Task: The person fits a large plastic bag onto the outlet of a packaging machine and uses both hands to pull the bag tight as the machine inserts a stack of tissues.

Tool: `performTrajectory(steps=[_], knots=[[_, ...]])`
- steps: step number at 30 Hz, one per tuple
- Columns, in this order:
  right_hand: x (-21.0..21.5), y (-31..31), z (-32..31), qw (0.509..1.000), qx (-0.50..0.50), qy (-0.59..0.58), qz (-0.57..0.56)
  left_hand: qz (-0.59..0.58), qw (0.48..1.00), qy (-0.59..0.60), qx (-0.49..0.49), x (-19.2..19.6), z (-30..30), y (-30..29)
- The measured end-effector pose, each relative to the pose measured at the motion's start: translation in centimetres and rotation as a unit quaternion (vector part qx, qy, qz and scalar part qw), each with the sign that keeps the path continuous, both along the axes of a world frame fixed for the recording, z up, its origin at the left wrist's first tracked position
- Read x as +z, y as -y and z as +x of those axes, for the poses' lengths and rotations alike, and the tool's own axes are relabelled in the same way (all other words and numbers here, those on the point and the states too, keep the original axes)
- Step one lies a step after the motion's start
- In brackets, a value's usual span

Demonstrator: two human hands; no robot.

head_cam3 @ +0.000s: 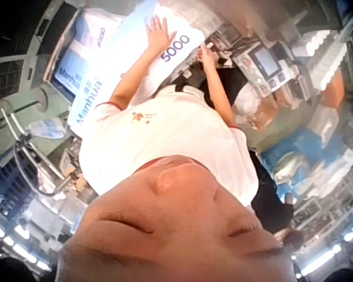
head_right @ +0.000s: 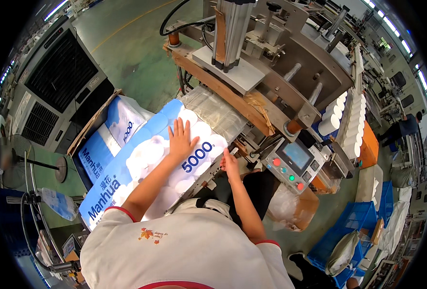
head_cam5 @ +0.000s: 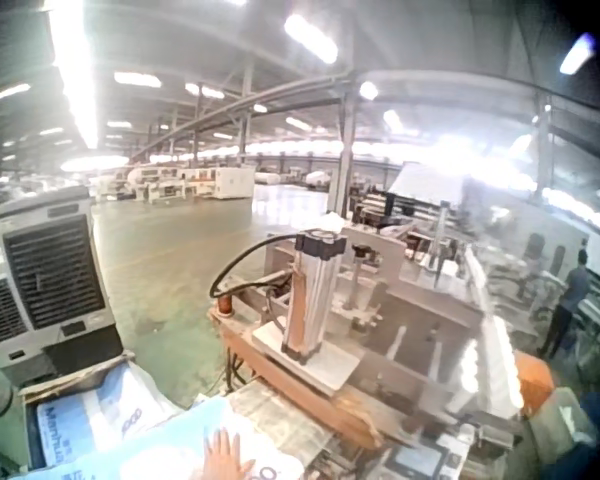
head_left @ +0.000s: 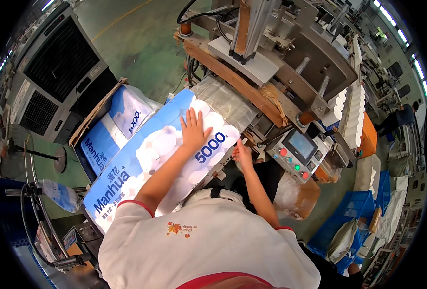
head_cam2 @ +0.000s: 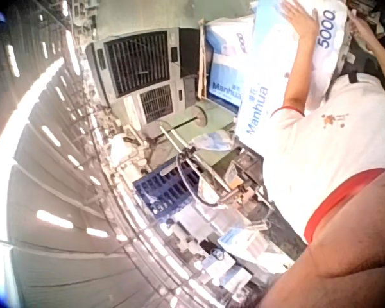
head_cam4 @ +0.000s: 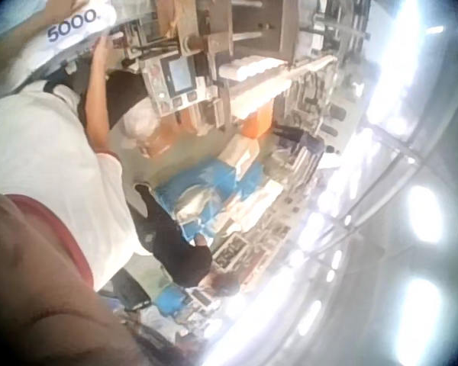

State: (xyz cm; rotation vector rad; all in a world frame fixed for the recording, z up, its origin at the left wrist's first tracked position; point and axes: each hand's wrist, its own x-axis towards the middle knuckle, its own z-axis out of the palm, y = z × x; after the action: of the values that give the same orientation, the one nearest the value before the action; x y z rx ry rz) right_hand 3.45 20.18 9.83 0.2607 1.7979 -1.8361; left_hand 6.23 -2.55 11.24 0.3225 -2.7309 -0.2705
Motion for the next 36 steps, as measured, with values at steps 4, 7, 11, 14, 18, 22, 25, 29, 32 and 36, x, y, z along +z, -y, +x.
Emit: performTrajectory(steps=[4, 7, 11, 14, 18, 22, 25, 29, 32, 36], knots=[[0.8, 2.2, 1.3, 0.997, 0.051, 0.047, 0.021, 0.013, 1.0, 0.008, -0.016, 1.9, 2.2, -1.5], [0.2, 2.7, 1.1, 0.998, 0.032, 0.045, 0.027, 0.022, 1.0, 0.018, -0.003, 2.4, 2.1, -1.9], [-1.3, 3.2, 1.7, 0.997, -0.048, 0.031, -0.053, 0.042, 0.999, 0.026, -0.008, 3.3, 2.0, -2.0], [-3.8, 3.6, 1.8, 0.996, -0.077, -0.02, -0.045, 0.036, 0.998, 0.045, -0.004, 3.7, 1.7, -2.2], [-5.3, 4.1, 2.2, 0.991, -0.118, -0.059, -0.016, 0.031, 0.998, 0.063, -0.003, 3.5, 1.3, -2.2], [-6.1, 4.4, 2.9, 0.991, -0.125, -0.038, -0.023, 0.037, 0.995, 0.094, -0.003, 4.1, 1.1, -2.3], [-4.9, 4.8, 2.8, 0.988, -0.144, -0.056, -0.003, 0.04, 0.994, 0.106, -0.007, 4.5, 0.9, -2.3], [-3.9, 5.2, 2.0, 0.978, -0.201, -0.045, -0.034, 0.037, 0.994, 0.098, -0.018, 4.6, 0.0, -2.6], [-3.2, 4.8, -0.7, 0.971, -0.229, -0.044, -0.051, 0.033, 0.996, 0.087, -0.016, 4.4, -2.8, -3.3], [-3.7, 3.8, -5.2, 0.965, -0.25, -0.056, -0.063, 0.018, 0.998, 0.063, -0.016, 3.4, -6.0, -4.3]])
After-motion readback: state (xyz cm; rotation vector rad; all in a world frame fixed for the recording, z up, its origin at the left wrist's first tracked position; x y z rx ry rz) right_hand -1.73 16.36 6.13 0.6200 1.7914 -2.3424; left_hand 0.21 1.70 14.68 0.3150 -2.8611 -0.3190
